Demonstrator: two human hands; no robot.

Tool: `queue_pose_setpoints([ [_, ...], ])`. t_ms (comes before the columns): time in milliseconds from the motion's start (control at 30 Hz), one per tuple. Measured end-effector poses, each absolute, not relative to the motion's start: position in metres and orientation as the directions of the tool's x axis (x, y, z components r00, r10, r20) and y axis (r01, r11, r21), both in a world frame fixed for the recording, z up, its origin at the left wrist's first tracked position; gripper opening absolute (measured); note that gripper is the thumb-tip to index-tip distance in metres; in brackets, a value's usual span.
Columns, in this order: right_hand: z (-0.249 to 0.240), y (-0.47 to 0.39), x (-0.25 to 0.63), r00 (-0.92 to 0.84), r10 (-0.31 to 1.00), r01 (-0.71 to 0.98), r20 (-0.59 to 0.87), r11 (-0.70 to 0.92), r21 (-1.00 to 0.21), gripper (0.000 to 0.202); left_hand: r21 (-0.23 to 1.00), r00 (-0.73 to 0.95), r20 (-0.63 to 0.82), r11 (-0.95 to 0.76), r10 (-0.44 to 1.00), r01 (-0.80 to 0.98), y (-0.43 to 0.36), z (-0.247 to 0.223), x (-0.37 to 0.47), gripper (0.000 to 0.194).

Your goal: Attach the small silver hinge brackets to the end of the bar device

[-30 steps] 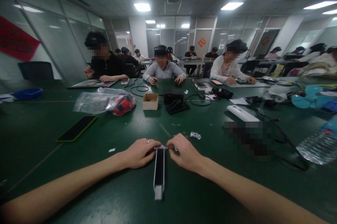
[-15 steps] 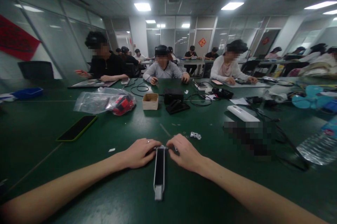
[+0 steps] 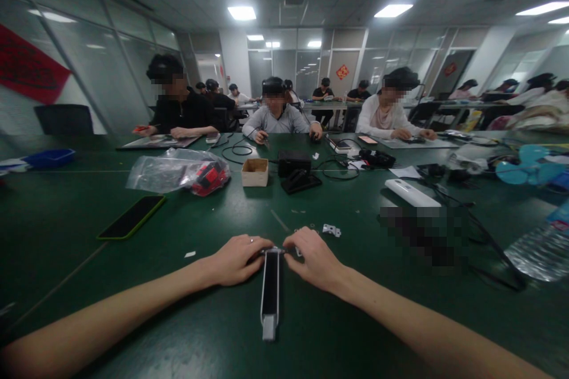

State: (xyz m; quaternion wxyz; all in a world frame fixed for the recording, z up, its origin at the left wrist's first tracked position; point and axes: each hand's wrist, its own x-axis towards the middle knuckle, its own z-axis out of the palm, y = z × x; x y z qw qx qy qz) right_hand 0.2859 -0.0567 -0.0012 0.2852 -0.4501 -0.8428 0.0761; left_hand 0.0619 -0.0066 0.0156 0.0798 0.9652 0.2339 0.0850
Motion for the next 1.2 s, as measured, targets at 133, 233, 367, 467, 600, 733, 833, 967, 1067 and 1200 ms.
queue_pose_setpoints([
  [133,0.0009,-0.0576,0.286,-0.458,0.787,0.702,0.414,0.606,-0.374,0.01,0.194,0.879,0.128,-0.881,0.459,0.432,-0.0061,0.0143,0.0615,0.028],
  [233,0.0025,-0.0581,0.2851,-0.444,0.8,0.724,0.405,0.586,-0.364,0.01,0.187,0.876,0.137,-0.881,0.462,0.435,-0.0064,0.0139,0.0617,0.028],
  [367,0.0032,-0.0579,0.2838,-0.44,0.806,0.744,0.397,0.574,-0.342,0.011,0.178,0.875,0.142,-0.881,0.463,0.438,-0.0065,0.0139,0.0624,0.027],
  [467,0.0023,-0.0573,0.2839,-0.452,0.795,0.742,0.406,0.587,-0.324,0.011,0.175,0.876,0.146,-0.883,0.46,0.435,-0.0065,0.014,0.0628,0.027],
  [600,0.0005,-0.0566,0.2847,-0.459,0.793,0.74,0.399,0.59,-0.322,0.012,0.18,0.873,0.142,-0.879,0.467,0.442,-0.0063,0.014,0.0627,0.028],
  [733,0.0005,-0.0567,0.2845,-0.455,0.803,0.752,0.386,0.578,-0.316,0.012,0.181,0.875,0.136,-0.88,0.465,0.439,-0.0058,0.0134,0.0621,0.028],
  [833,0.0022,-0.0573,0.284,-0.451,0.809,0.754,0.377,0.571,-0.324,0.011,0.178,0.87,0.131,-0.875,0.475,0.451,-0.0061,0.0133,0.0617,0.028],
  [967,0.0039,-0.0582,0.284,-0.45,0.816,0.756,0.363,0.565,-0.331,0.012,0.181,0.87,0.132,-0.875,0.474,0.449,-0.007,0.0142,0.0617,0.028],
  [1067,0.0034,-0.0583,0.2845,-0.449,0.817,0.758,0.361,0.562,-0.331,0.013,0.18,0.871,0.129,-0.875,0.474,0.45,-0.0073,0.0152,0.0618,0.028],
  [1200,0.0029,-0.0577,0.2845,-0.445,0.816,0.754,0.37,0.564,-0.337,0.013,0.183,0.87,0.116,-0.871,0.48,0.457,-0.0073,0.0163,0.0615,0.027],
])
